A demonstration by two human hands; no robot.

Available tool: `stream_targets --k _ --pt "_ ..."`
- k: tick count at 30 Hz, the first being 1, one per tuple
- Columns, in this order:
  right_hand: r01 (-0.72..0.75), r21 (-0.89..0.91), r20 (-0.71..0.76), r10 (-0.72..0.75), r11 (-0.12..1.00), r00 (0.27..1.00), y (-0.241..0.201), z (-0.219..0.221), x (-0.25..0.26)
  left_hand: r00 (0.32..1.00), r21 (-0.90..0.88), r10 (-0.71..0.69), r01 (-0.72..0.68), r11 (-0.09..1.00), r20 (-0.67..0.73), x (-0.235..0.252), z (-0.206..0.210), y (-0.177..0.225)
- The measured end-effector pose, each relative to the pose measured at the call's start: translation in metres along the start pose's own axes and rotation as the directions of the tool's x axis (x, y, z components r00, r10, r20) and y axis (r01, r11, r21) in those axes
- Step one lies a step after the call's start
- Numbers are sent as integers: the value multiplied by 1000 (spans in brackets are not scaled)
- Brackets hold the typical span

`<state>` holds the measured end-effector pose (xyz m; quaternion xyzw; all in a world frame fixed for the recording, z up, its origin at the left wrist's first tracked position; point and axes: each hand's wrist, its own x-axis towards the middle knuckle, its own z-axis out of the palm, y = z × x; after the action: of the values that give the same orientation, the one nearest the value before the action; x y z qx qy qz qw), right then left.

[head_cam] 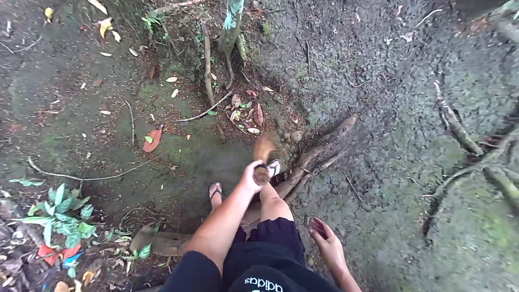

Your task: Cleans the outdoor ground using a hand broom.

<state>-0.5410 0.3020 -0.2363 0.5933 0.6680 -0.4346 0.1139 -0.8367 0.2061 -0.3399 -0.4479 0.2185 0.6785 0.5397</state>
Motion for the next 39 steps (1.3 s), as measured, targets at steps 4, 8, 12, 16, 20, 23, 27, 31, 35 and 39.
stream_targets --k 4,8,12,16,20,23,27,31,35,39 --pt "-42 15 -8 43 999 999 11 -14 20 907 251 363 -308 918 -213 35 -61 48" --pt "-76 -22 23 77 997 997 22 -3 41 861 436 480 -371 820 -169 8 -61 -2" --pt "14 -172 71 -2 985 997 15 9 61 923 298 376 -338 893 -80 -48 -6 -49" --pt "89 -221 94 -69 971 993 7 8 74 993 91 5 -16 996 120 -63 63 -77" --pt "88 -190 78 -74 978 994 -1 -16 91 942 156 -223 188 970 249 23 126 -92" --pt "55 -172 60 -46 984 997 1 -39 116 981 110 -147 133 985 129 94 162 -72" --pt "-7 -146 86 19 989 996 -4 -81 155 970 9 231 -231 973 -70 123 140 -16" --pt "-45 -133 104 59 990 993 -11 -120 185 800 187 542 -509 840 -258 106 125 -8" --pt "-82 -151 71 94 985 993 -12 -136 206 777 85 597 -593 800 -200 39 137 -10" --pt "-80 -195 47 90 977 995 -34 -121 218 946 -112 322 -318 942 24 -10 165 -28"
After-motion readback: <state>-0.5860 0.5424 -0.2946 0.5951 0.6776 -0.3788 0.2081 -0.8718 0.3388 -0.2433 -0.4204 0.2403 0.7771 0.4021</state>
